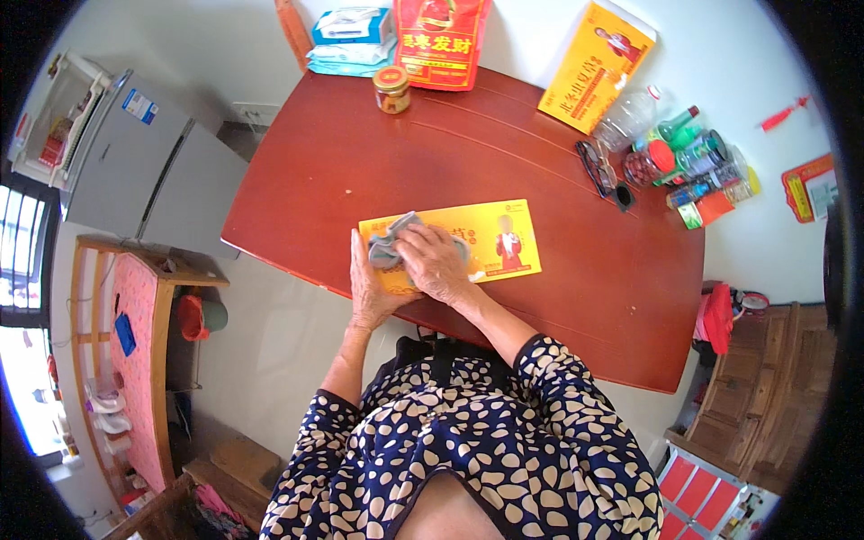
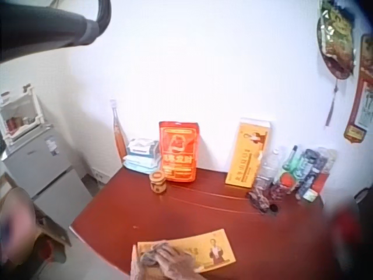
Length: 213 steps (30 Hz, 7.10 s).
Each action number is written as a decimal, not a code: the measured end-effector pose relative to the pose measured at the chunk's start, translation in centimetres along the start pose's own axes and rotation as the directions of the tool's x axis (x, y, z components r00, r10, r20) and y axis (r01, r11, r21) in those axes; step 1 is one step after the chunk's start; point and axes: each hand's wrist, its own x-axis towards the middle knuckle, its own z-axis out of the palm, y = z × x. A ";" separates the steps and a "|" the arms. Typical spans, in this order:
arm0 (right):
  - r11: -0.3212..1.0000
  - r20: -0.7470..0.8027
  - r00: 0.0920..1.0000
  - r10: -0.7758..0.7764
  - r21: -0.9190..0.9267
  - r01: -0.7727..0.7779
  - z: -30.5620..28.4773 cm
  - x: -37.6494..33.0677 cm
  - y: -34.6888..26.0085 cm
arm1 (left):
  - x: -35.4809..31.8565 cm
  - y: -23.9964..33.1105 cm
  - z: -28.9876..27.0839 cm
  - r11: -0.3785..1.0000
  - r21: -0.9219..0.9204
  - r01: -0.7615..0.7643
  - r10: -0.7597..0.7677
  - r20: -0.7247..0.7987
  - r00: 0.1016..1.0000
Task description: The person wipes the surfaces of several food packaging items on a table using a cloth. They clean a yellow box, a red pouch, and a small jar, handling each item one at a time and wiping all visible sides before placing them back on the table.
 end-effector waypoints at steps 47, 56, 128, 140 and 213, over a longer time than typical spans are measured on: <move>0.954 0.030 0.958 0.285 -0.106 -0.281 -3.2 -5.4 -4.6 | 1.5 -3.0 -1.8 0.944 0.297 -0.147 0.061 0.280 0.958; 0.536 -0.606 0.513 0.608 -0.162 -0.828 -4.6 -11.5 6.2 | 3.9 -2.0 -1.5 0.928 0.192 -0.320 0.235 0.366 0.900; 0.498 -0.725 -0.003 0.689 0.476 -0.725 -12.9 -9.7 13.5 | 6.2 9.2 2.8 0.559 -0.758 0.336 0.071 0.448 0.891; 0.742 -0.675 0.613 0.410 -0.143 -0.655 -14.0 -3.9 -1.7 | 3.6 12.6 3.8 0.561 -0.798 0.220 0.315 0.451 0.835; 0.822 -0.312 0.881 0.356 -0.345 -0.454 -11.0 -3.2 -3.5 | 0.5 3.5 7.2 0.468 -0.819 0.331 0.328 0.509 0.796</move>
